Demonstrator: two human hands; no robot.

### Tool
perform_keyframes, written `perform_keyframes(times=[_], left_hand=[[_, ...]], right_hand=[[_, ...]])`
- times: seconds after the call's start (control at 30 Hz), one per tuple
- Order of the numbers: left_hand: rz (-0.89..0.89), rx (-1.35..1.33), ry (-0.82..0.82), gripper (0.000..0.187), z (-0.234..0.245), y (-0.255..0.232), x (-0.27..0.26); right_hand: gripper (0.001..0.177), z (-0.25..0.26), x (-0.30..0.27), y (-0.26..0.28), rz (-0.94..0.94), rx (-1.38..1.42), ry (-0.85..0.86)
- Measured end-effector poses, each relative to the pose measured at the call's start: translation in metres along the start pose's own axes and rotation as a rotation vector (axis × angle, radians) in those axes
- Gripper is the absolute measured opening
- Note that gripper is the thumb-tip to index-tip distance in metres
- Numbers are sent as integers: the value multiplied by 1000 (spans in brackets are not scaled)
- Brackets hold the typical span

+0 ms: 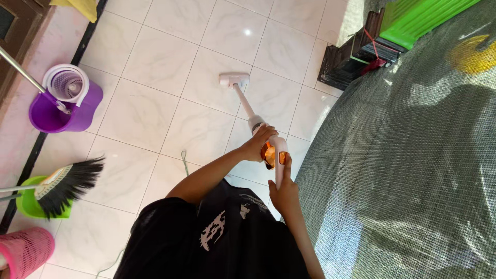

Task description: The person vacuums the tiled floor using a handheld vacuum cleaner, moving the nozzle across various areas of the floor in a hallway.

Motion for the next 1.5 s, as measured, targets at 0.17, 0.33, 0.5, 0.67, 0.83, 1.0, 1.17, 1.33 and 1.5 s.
perform_keyframes(times=[0.17, 0.33, 0.5, 0.67, 0.83, 1.0, 1.17, 1.33, 1.5], left_hand=[[17, 38, 37, 119, 7, 14, 14], [-20, -26, 68, 116, 14, -19, 19], [-50, -54, 0, 111, 36, -29, 45], [-67, -24, -12, 112, 62, -4, 86], [3, -43, -49, 110, 106, 39, 144], [38, 9, -99, 105, 155, 100, 210], [89, 59, -180, 103, 174, 141, 271], [108, 23, -158, 109, 172, 110, 316], [-49, -66, -115, 115, 176, 58, 342]], right_hand=[[107, -2, 18, 9, 6, -10, -12], [105, 32, 3, 27, -82, 24, 19], [102, 59, 26, 51, -48, -7, -31], [100, 66, 81, 64, -23, 3, -55], [100, 66, 166, 81, 47, 11, -31], [100, 67, 262, 105, 104, -12, 31], [104, 90, 338, 116, 180, -15, 32], [106, 150, 353, 122, 122, -99, 68], [102, 200, 329, 145, 65, -156, 54]])
Point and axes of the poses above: each hand's wrist, its own x-axis towards the middle knuckle, its own z-axis out of the back of the hand, y = z × x, the point moved 8 cm from there along x, towards the middle knuckle, and after that the axes turned 4 degrees about -z, right-handed, at the moved point
